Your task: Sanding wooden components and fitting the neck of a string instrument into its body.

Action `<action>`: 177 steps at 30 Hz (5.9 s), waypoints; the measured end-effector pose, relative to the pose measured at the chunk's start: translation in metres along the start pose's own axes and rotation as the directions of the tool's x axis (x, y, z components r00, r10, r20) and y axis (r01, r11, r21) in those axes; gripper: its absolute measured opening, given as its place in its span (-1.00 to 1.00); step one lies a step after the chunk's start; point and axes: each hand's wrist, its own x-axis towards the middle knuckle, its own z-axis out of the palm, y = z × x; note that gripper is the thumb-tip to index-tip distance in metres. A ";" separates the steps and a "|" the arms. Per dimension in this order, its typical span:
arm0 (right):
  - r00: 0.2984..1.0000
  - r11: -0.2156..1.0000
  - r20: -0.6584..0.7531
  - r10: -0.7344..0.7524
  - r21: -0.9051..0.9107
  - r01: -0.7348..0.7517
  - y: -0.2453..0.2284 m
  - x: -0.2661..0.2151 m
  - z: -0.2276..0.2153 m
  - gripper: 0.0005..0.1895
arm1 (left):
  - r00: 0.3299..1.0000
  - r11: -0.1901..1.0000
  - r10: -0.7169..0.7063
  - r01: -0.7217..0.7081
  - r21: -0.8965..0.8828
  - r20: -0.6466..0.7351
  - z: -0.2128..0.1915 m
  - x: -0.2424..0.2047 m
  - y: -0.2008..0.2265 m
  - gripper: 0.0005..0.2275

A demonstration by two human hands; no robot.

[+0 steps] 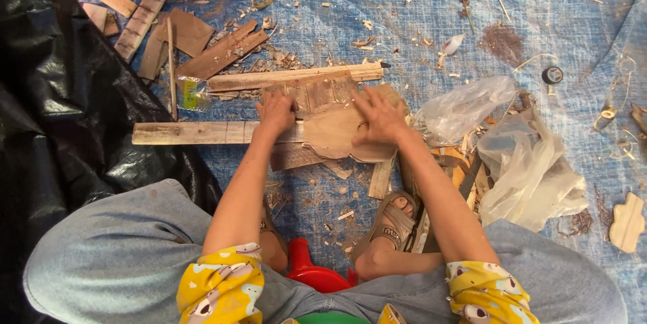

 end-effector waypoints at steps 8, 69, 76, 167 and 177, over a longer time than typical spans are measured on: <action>0.959 0.916 -0.258 0.115 0.401 -0.002 0.078 -0.017 -0.013 -0.25 | 0.984 0.993 -0.101 0.108 -0.040 0.145 -0.004 0.027 -0.051 -0.80; 0.931 0.893 -0.359 -0.065 0.395 0.214 -0.089 -0.020 0.006 -0.78 | 0.962 0.851 -0.146 0.004 -0.525 -0.229 -0.105 -0.177 0.081 -0.77; 0.942 0.917 -0.333 -0.043 0.361 0.170 -0.107 -0.051 -0.024 -0.81 | 0.976 0.724 -0.081 -0.080 -0.685 -0.200 -0.100 -0.171 0.061 -0.83; 0.837 0.660 -0.151 0.527 0.693 -0.291 0.052 -0.016 0.096 -0.01 | 0.632 -0.495 -0.736 -0.256 -0.830 0.243 0.130 -0.083 -0.110 -0.05; 0.814 0.662 -0.188 0.549 0.693 -0.286 0.054 -0.011 0.102 -0.04 | 0.639 -0.515 -0.725 -0.257 -0.818 0.256 0.118 -0.084 -0.106 -0.09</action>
